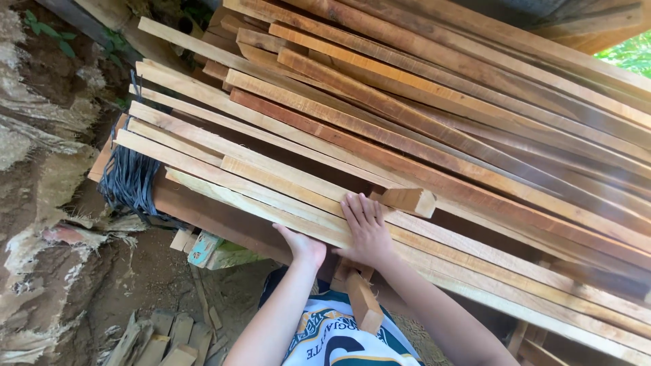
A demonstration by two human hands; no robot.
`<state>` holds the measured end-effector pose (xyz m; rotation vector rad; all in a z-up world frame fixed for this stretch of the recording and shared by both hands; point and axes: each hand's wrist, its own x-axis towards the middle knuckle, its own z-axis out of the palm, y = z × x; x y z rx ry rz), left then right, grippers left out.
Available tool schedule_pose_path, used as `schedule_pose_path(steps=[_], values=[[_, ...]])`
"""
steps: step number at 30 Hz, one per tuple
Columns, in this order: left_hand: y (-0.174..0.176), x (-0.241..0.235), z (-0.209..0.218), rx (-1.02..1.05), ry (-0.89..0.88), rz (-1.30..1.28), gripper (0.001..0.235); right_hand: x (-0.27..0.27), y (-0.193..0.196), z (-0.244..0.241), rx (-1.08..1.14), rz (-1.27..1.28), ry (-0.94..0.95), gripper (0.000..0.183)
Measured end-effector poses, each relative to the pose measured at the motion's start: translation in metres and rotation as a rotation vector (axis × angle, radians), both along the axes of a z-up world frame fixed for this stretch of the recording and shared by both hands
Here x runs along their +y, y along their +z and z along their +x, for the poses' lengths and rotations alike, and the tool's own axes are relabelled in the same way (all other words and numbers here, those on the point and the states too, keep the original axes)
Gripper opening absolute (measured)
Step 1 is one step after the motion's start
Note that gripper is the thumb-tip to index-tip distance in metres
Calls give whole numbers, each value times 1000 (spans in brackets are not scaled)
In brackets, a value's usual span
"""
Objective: The person arranges thin wooden planks into a neat stack on a wooden surface. They align the planks by hand and then secure the bundle with a black strap, wrapping and tightening it around the stack.
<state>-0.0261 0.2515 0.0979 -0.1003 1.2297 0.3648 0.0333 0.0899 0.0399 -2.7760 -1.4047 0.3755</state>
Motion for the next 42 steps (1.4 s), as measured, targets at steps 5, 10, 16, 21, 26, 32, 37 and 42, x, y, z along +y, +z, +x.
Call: schedule_pose_path(steps=[5, 10, 16, 21, 26, 32, 37, 42], values=[[-26, 2, -17, 52, -167, 159, 103, -1, -3, -7, -31, 290, 64, 81], [-7, 7, -24, 257, -300, 469, 88, -10, 1, -19, -39, 426, 94, 41], [9, 11, -23, 245, -290, 480, 80, -20, 11, -18, 57, 430, 83, 38], [-40, 5, -28, 261, -336, 486, 86, -29, 8, -20, 55, 409, 108, 42], [-53, 14, -24, 313, -440, 539, 92, -25, 3, -24, -39, 301, 70, 59], [-86, 15, -34, 338, -552, 587, 93, -21, -1, -27, -126, 62, 8, 88], [-44, 24, -36, 293, -606, 602, 99, -18, 4, -26, -51, 19, -25, 90], [-38, 32, -37, 227, -566, 601, 96, -18, 1, -27, -54, 60, -37, 88]])
